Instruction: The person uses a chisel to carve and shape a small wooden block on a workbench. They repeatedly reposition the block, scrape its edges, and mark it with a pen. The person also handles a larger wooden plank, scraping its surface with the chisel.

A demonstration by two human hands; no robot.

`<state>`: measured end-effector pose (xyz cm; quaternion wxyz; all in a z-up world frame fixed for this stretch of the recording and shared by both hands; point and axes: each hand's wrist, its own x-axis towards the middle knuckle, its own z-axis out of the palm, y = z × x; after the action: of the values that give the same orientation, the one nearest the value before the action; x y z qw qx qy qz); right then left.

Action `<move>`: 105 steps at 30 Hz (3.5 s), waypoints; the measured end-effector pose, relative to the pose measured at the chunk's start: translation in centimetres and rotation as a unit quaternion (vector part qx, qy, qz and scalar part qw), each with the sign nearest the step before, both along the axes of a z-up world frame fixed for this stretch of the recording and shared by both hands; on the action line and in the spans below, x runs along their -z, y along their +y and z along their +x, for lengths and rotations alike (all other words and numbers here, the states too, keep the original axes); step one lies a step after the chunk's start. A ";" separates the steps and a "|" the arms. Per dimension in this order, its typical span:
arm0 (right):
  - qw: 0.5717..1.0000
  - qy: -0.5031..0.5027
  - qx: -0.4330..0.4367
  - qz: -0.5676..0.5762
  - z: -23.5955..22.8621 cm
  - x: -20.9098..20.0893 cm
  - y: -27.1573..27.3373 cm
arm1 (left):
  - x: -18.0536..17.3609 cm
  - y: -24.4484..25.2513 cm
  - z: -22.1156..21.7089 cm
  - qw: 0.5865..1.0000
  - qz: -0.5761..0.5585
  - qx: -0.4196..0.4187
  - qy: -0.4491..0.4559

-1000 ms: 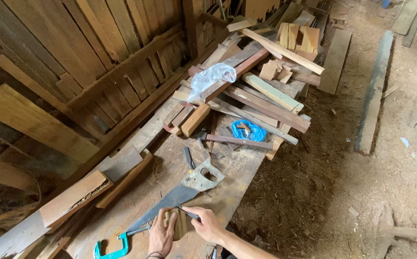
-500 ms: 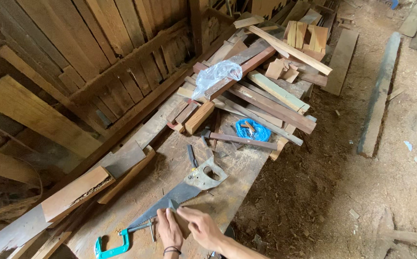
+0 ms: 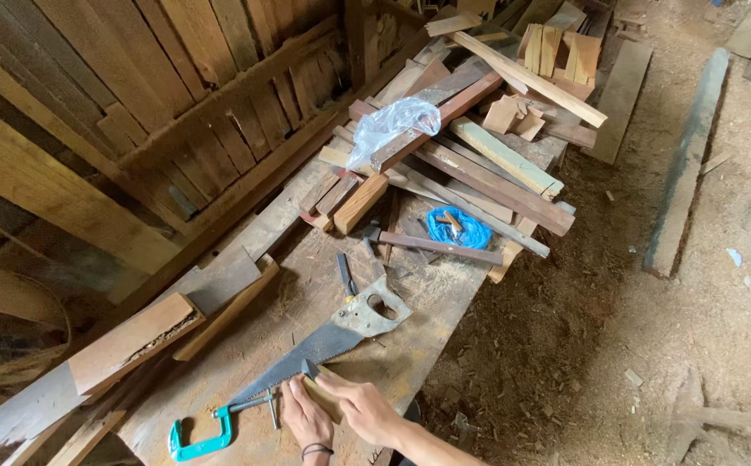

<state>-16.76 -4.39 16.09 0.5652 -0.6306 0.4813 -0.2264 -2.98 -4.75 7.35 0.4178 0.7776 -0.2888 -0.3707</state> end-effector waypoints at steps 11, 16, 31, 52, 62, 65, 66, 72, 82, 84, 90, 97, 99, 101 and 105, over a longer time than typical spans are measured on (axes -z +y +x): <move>0.967 0.101 -0.053 -0.227 -2.4 0.9 -0.2 | -2.4 -0.5 -1.9 0.991 -0.125 0.020 0.046; 0.988 0.033 -0.035 -0.144 -1.6 -1.4 -1.7 | -3.3 -0.8 -2.7 0.988 -0.150 0.021 -0.042; 0.996 0.057 -0.064 -0.020 -3.8 2.2 -2.9 | -5.4 -0.5 -2.9 0.995 -0.062 0.036 -0.063; 0.985 0.036 -0.114 -0.124 -5.8 -3.3 -1.2 | -5.1 -1.1 -3.7 0.988 -0.127 0.017 -0.081; 0.979 0.090 -0.145 -0.107 -5.9 -1.3 -1.2 | -3.4 -1.0 -3.5 0.985 -0.171 -0.015 -0.010; 0.976 0.128 -0.147 -0.095 -6.1 -1.5 -0.4 | -3.2 -1.4 -3.2 0.989 -0.144 -0.009 -0.009; 0.975 0.139 -0.144 -0.092 -5.8 -1.5 -0.2 | -3.1 -1.6 -3.1 0.988 -0.151 0.001 -0.014; 0.988 0.078 -0.074 -0.108 -2.9 -1.2 -3.2 | -3.4 -1.7 -2.8 0.994 -0.105 0.037 -0.019; 0.991 0.096 -0.029 -0.085 -3.8 -2.5 -0.3 | -5.1 -3.4 -2.6 0.982 0.003 0.171 -0.076; 0.992 0.072 0.004 -0.107 -2.9 -2.2 -2.4 | -5.6 -3.3 -2.6 0.977 -0.036 0.177 -0.109; 0.989 0.136 0.016 -0.052 -2.6 -1.7 -0.4 | -6.3 -3.0 -2.5 0.983 -0.064 0.153 -0.076; 0.991 0.120 0.027 -0.055 -3.4 -0.4 1.3 | -6.2 -3.0 -2.2 0.982 -0.056 0.156 -0.093; 0.992 0.113 0.052 0.022 -2.2 -0.4 -1.1 | -5.8 -3.3 -2.4 0.983 -0.033 0.157 -0.093; 0.993 0.090 0.049 -0.062 -1.9 -0.2 -2.0 | -5.4 -3.1 -2.6 0.982 -0.029 0.160 -0.098; 0.995 0.071 0.037 -0.060 -3.3 0.3 0.9 | -5.4 -2.9 -1.9 0.980 -0.066 0.160 -0.093</move>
<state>-20.04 -3.51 15.75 0.4815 -0.6596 0.5291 -0.2305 -4.89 -7.68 12.77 0.3742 0.7232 -0.4713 -0.3388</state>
